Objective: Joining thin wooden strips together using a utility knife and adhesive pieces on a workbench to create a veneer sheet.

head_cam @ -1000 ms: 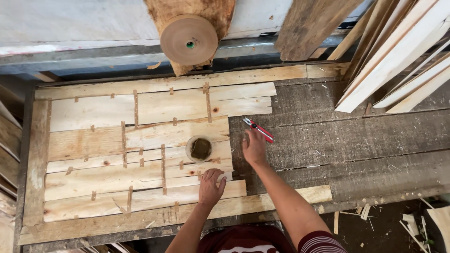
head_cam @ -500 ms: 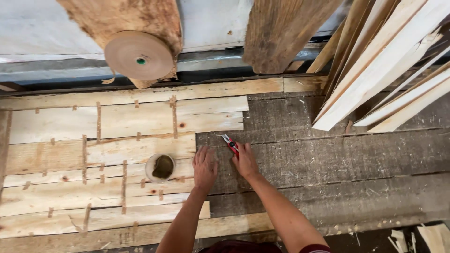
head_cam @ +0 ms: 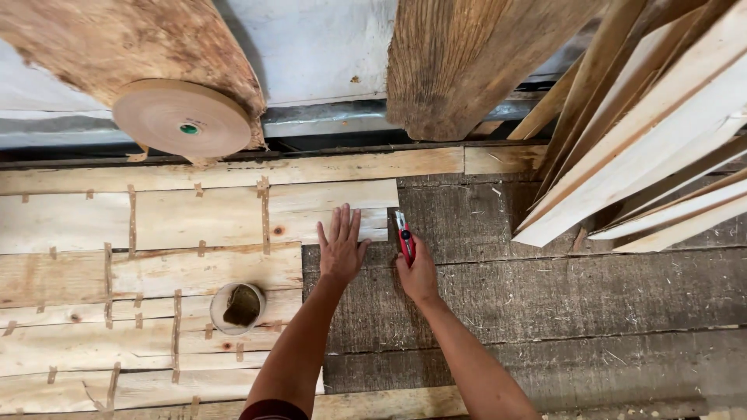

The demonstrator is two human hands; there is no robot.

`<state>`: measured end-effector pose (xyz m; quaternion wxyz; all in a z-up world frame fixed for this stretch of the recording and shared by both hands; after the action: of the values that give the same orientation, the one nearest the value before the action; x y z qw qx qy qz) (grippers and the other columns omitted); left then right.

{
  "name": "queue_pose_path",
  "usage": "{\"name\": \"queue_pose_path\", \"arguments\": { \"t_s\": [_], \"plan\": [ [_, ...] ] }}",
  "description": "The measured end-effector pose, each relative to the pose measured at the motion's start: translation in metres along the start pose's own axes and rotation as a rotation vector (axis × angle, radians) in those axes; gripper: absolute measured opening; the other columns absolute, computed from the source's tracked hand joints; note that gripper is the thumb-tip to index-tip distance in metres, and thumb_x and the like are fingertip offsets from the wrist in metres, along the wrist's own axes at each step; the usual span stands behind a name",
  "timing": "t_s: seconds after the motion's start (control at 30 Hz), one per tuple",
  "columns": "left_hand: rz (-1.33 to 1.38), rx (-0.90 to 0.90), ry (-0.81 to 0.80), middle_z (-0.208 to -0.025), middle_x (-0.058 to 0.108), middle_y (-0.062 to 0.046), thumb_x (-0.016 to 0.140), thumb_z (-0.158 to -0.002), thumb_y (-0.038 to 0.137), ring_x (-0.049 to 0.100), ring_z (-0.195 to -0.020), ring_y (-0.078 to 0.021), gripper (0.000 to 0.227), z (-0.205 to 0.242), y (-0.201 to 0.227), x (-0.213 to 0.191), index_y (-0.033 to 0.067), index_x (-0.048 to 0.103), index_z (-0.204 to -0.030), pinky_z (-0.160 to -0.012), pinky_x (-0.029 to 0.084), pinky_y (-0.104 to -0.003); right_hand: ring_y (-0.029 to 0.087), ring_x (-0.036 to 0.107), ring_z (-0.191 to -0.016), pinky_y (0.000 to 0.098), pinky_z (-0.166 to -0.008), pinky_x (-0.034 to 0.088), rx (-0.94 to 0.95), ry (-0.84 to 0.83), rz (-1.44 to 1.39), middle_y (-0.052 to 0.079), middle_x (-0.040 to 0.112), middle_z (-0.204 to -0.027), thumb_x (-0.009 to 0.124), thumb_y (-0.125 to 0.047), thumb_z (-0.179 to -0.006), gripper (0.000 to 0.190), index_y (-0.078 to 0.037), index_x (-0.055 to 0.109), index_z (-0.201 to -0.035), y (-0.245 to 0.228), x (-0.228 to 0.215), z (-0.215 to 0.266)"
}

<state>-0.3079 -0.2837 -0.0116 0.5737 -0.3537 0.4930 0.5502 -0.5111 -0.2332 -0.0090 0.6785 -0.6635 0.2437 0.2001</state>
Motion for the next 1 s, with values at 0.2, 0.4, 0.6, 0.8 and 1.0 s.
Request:
{"name": "queue_pose_path", "arguments": {
  "t_s": [0.2, 0.4, 0.6, 0.8, 1.0],
  "plan": [
    [0.004, 0.05, 0.045, -0.173, 0.001, -0.004, 0.029, -0.102, 0.065, 0.004, -0.159, -0.0235, 0.079, -0.025, 0.007, 0.006, 0.0242, 0.005, -0.165, -0.124, 0.004, -0.062, 0.03, 0.068, -0.106, 0.0421, -0.088, 0.056, 0.201, -0.063, -0.057, 0.02, 0.063, -0.124, 0.066, -0.01, -0.092, 0.057, -0.004, 0.046, -0.145, -0.007, -0.002, -0.009],
    [0.042, 0.052, 0.056, -0.173, 0.007, -0.005, 0.03, -0.103, 0.063, 0.007, -0.158, -0.025, 0.074, -0.027, 0.007, 0.007, 0.0271, 0.011, -0.165, -0.124, 0.005, -0.063, 0.027, 0.069, -0.102, 0.0388, -0.086, 0.056, 0.228, -0.049, -0.076, 0.018, 0.065, -0.121, 0.069, -0.009, -0.092, 0.059, -0.002, 0.045, -0.145, -0.009, -0.001, -0.009],
    [0.056, 0.064, 0.072, -0.172, 0.009, -0.007, 0.03, -0.104, 0.059, 0.007, -0.158, -0.0261, 0.072, -0.029, 0.005, 0.012, 0.0246, 0.014, -0.165, -0.122, 0.004, -0.063, 0.021, 0.069, -0.095, 0.0368, -0.083, 0.057, 0.322, -0.039, -0.132, 0.013, 0.068, -0.112, 0.07, -0.01, -0.091, 0.053, -0.002, 0.049, -0.139, -0.014, -0.003, -0.012],
    [0.116, 0.046, 0.074, -0.173, 0.01, -0.006, 0.032, -0.104, 0.059, 0.008, -0.159, -0.0255, 0.073, -0.027, 0.006, 0.008, 0.0217, 0.015, -0.165, -0.123, 0.003, -0.064, 0.021, 0.07, -0.092, 0.0359, -0.08, 0.058, 0.372, -0.043, -0.132, 0.013, 0.068, -0.11, 0.07, -0.011, -0.091, 0.052, -0.002, 0.049, -0.137, -0.011, 0.001, -0.014],
    [0.065, 0.045, -0.043, -0.172, 0.0, -0.009, 0.027, -0.104, 0.059, -0.001, -0.158, -0.0279, 0.073, -0.03, 0.007, -0.003, 0.0226, 0.008, -0.165, -0.122, 0.0, -0.064, 0.023, 0.07, -0.091, 0.0364, -0.078, 0.058, 0.236, -0.015, -0.04, 0.015, 0.067, -0.11, 0.073, -0.009, -0.09, 0.051, 0.001, 0.051, -0.135, -0.02, 0.001, -0.02]
  ]
}}
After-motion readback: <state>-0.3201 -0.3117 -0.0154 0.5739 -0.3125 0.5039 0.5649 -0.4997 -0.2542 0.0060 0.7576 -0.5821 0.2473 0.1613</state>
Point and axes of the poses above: each hand's wrist, its own z-axis away from the middle knuckle, its own x-axis out of the palm, y = z × x, the point moved 1 cm from there along -z, towards the middle knuckle
